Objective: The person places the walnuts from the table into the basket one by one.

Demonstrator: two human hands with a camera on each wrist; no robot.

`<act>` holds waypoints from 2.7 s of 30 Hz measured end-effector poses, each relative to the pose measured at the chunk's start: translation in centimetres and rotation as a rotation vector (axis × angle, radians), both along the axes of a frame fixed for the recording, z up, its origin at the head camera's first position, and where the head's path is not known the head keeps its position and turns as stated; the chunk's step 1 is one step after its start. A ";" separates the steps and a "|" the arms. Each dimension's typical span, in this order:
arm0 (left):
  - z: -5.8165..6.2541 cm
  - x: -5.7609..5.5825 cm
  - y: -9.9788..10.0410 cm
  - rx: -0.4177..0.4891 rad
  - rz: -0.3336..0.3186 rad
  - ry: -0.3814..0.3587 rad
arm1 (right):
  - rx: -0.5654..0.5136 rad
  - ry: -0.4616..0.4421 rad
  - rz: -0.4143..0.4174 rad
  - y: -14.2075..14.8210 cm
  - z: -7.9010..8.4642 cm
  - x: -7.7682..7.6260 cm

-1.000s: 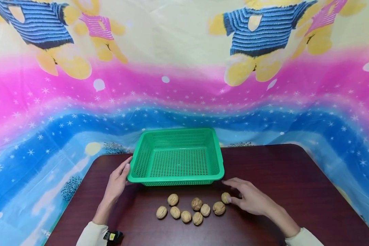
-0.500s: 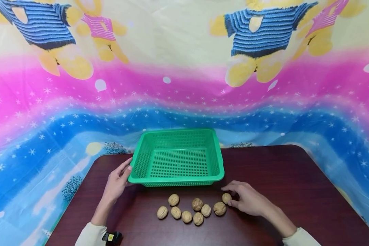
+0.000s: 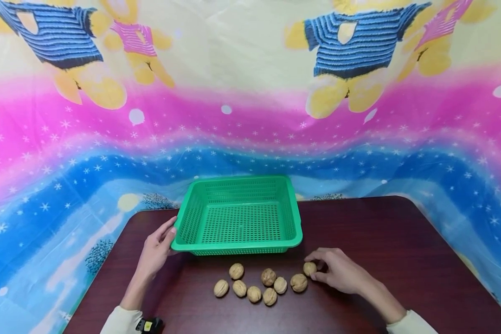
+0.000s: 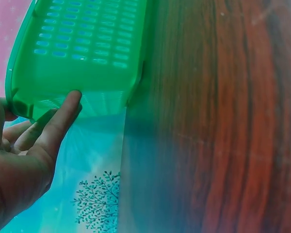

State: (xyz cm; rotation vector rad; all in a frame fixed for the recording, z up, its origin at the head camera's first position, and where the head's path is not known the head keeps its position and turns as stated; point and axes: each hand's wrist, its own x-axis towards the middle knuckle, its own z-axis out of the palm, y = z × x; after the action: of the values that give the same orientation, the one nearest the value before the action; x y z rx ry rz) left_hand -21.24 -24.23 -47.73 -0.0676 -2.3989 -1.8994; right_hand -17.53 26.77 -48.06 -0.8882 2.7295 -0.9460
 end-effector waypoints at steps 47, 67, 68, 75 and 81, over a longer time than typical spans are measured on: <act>-0.4 0.2 -0.1 0.028 0.002 -0.014 | -0.271 0.023 -0.244 -3.8 6.9 -3.7; -0.1 0.1 -0.1 0.016 0.009 -0.004 | -0.223 -0.025 -0.095 -8.6 6.4 -9.1; -0.1 0.1 -0.1 0.015 0.011 -0.003 | -0.230 -0.038 -0.090 -8.9 6.3 -9.3; 0.0 0.0 0.0 0.020 0.012 -0.007 | -0.246 -0.110 -0.062 -10.7 5.7 -10.4; 0.0 0.1 0.0 0.017 0.007 0.003 | -0.233 -0.113 -0.054 -12.0 4.8 -11.3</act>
State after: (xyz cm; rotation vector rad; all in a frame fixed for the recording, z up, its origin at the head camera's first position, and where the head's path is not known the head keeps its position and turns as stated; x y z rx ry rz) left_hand -21.18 -24.26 -47.76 -0.0601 -2.3781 -1.9145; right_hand -28.87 14.80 -43.21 -0.7706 2.5971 -1.3035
